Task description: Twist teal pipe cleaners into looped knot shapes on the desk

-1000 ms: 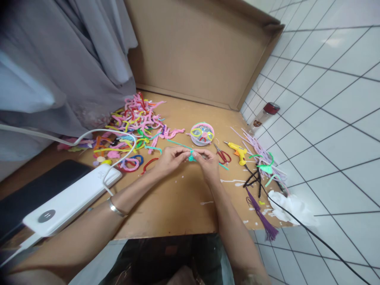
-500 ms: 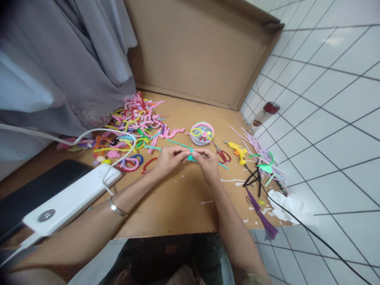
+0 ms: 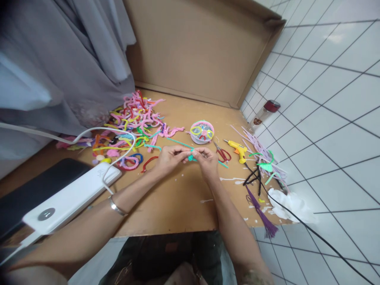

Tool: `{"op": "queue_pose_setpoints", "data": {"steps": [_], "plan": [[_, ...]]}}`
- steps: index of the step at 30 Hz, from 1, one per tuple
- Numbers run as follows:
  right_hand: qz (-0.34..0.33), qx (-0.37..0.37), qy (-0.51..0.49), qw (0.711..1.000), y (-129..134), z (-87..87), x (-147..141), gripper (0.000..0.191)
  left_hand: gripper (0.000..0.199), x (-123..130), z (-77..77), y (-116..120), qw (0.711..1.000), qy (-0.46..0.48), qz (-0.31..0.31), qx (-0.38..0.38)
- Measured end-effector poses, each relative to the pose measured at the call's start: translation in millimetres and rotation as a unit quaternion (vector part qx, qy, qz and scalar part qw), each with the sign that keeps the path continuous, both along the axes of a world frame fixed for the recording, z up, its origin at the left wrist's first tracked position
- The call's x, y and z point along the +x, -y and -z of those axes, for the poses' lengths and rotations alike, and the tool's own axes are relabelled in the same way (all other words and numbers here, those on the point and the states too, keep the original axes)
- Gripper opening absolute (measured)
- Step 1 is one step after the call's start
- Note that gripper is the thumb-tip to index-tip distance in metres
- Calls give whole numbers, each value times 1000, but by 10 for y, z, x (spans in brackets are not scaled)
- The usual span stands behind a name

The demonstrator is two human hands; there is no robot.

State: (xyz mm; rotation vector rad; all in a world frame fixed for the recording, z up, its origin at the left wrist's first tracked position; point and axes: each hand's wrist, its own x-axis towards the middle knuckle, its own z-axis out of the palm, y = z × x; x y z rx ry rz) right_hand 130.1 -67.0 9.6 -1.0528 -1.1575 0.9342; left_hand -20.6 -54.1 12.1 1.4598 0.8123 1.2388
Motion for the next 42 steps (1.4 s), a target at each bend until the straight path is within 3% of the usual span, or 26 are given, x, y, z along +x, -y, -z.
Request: {"op": "queue_pose_setpoints", "data": {"steps": [6,14,21,25,29,32,35,38,40,42], "plan": [[53,31,57,996,19,56,-62,27,33,42,72,-32,999,19,-6,-26],[65,54,74,994,-19,64,-31,21,47,49,108,-73,991,69,20,-114],[60,75,104,990,6,18,-34,24,43,57,149,-60,992,36,58,-102],[22,102,113,988,5,0,-1,30,43,25,22,-67,995,44,43,-81],[63,154,146,975,7,-11,60,35,40,-111,-319,-153,990,134,-33,-19],[20,219,314,924,34,4,-3,31,33,-228,-602,-238,980,171,-100,5],[-126,274,499,812,77,55,-240,34,29,-261,-744,-269,977,177,-120,15],[-206,301,609,704,104,157,-557,33,31,-179,-693,-214,979,167,-112,18],[-224,323,629,670,108,241,-711,28,32,-89,-600,-149,984,149,-95,20],[-250,337,625,658,121,301,-761,28,35,-7,-509,-92,989,124,-70,24]]}}
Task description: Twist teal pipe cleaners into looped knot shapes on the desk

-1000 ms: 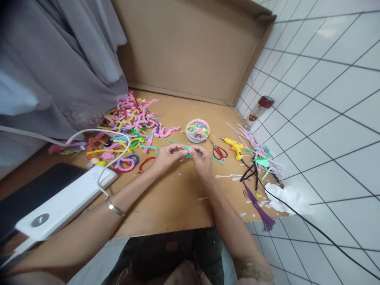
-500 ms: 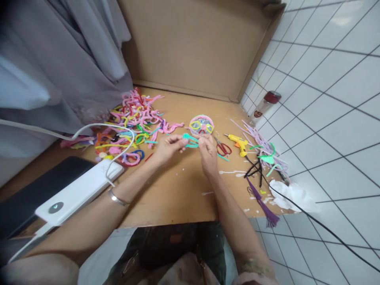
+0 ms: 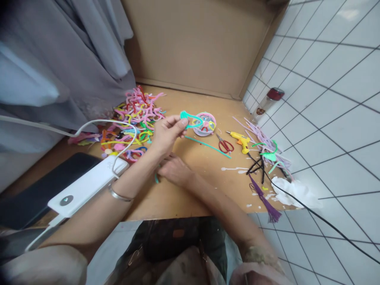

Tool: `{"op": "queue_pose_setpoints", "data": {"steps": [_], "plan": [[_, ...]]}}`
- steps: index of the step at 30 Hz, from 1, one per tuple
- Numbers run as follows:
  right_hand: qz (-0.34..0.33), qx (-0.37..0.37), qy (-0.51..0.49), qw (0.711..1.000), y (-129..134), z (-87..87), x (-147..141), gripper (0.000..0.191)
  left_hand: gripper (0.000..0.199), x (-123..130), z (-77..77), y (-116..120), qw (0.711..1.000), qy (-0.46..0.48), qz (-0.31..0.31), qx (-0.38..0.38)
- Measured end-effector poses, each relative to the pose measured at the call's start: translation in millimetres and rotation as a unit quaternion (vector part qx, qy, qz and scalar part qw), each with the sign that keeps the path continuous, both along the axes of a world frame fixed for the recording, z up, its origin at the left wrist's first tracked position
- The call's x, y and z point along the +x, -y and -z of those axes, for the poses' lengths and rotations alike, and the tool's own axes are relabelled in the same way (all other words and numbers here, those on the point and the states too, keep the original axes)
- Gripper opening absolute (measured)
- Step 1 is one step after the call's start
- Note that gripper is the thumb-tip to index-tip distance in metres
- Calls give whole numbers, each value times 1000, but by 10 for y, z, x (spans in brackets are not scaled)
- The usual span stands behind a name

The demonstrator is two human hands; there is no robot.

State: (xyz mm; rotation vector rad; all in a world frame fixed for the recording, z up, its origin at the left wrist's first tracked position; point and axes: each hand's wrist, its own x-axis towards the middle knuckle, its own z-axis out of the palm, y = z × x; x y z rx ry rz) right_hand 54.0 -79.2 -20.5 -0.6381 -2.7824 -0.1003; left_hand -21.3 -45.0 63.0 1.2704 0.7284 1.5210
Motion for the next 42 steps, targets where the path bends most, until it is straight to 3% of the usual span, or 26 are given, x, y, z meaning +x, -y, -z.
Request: {"op": "queue_pose_setpoints", "data": {"steps": [3,7,9,11,13,15,18,23,28,32,37,42], "plan": [[-1,-28,-32,999,105,-38,129,25,40,67,87,20,999,-23,27,9],[4,-139,-171,975,394,-339,487,24,41,71,187,-73,999,-22,26,-1],[45,-192,-302,933,504,-545,644,22,43,72,285,-120,999,-24,19,-15],[100,-188,-437,874,528,-748,755,16,44,85,415,-144,999,-22,17,-26],[107,-178,-569,795,457,-927,826,12,42,101,549,-151,998,-28,15,-46],[93,-186,-646,735,322,-1068,869,15,40,109,660,-160,998,-41,10,-52],[104,-257,-652,705,104,-1187,903,22,33,94,765,-212,997,-50,-6,-59],[122,-437,-583,674,-88,-1092,938,34,30,29,851,-351,992,-10,-60,-113],[104,-578,-506,632,-130,-793,1030,35,33,-9,875,-385,983,76,-32,-166],[65,-611,-493,616,-134,-658,1159,32,37,-13,848,-357,982,103,-27,-158],[-15,-555,-563,612,-64,-621,1283,40,41,14,798,-294,976,126,27,-173],[83,-567,-547,611,-73,-685,1216,41,48,55,788,-250,976,126,26,-177]]}}
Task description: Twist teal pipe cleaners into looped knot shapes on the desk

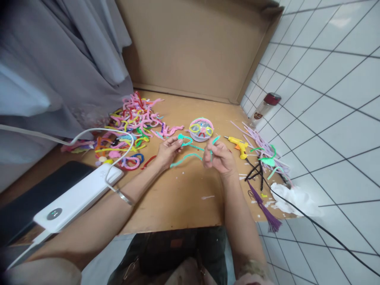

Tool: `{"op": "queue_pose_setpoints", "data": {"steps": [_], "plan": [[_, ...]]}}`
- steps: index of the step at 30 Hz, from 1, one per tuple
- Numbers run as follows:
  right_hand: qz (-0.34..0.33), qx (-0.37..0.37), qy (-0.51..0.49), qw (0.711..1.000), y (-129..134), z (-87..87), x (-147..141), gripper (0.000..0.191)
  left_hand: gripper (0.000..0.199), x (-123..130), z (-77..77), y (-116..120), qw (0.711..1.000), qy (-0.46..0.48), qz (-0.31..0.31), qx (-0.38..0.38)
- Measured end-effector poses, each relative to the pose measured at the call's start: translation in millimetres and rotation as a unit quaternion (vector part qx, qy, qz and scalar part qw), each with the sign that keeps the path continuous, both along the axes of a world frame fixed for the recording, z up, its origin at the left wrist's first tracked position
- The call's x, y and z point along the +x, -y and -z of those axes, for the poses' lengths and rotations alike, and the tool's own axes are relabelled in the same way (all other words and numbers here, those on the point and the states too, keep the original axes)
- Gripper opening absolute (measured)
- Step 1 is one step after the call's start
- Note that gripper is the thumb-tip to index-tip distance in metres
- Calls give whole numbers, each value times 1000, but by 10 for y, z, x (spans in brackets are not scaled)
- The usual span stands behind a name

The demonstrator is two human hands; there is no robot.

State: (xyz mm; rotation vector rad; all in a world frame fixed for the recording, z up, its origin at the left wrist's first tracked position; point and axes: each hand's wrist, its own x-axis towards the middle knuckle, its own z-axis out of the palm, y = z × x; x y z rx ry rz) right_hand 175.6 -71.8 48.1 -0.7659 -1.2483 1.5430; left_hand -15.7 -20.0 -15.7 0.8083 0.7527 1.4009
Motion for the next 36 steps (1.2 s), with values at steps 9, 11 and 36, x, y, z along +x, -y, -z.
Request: {"op": "queue_pose_setpoints", "data": {"steps": [9,11,36], "plan": [[78,-155,76,982,-199,274,-333,31,38,-31,-46,22,999,19,-32,-35],[93,-148,59,983,-174,334,-431,35,34,-22,-63,39,998,32,-26,-44],[206,-51,91,973,-115,452,-638,46,39,68,-65,163,999,-19,46,-8]]}}
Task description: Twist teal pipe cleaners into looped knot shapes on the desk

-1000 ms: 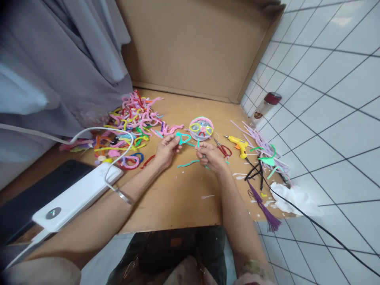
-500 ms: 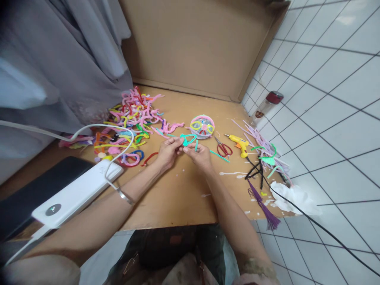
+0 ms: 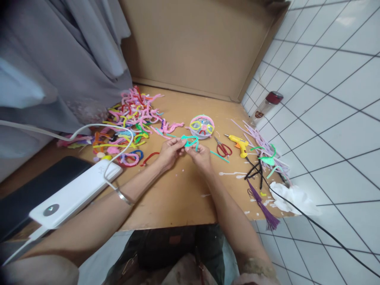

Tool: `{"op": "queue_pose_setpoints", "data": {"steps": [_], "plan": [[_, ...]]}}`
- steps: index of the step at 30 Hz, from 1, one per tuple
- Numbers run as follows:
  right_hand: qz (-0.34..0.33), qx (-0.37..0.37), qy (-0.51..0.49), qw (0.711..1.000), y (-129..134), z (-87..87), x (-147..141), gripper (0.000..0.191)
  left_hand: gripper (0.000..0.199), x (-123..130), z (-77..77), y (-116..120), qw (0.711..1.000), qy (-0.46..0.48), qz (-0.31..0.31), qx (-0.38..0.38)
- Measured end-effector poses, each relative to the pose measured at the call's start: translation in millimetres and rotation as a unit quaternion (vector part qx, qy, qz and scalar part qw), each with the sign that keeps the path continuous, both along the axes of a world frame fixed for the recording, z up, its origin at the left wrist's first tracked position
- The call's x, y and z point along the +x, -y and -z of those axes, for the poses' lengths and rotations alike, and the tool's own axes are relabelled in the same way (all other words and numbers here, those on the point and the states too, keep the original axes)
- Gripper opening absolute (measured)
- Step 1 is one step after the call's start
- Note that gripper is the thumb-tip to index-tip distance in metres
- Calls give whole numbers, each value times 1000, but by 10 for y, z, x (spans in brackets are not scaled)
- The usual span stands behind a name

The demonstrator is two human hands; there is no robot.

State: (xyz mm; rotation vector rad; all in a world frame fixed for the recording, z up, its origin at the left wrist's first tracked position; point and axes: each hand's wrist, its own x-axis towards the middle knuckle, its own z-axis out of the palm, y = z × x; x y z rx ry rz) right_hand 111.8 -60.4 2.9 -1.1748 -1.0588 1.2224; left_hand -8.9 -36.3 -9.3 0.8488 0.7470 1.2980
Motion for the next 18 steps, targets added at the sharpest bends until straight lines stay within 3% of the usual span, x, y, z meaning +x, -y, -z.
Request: {"op": "queue_pose_setpoints", "data": {"steps": [5,10,15,18], "plan": [[-18,-3,9,1000,8,-31,27,42,38,-10,10,4,997,-54,3,50],[-25,-24,-38,999,-2,-107,77,33,37,-51,1,-51,1000,-7,-19,4],[-44,-49,96,993,-21,-34,129,31,42,-48,3,-46,1000,14,18,-19],[-66,-17,177,982,-29,36,144,31,43,-29,10,-11,999,-3,43,5]]}}
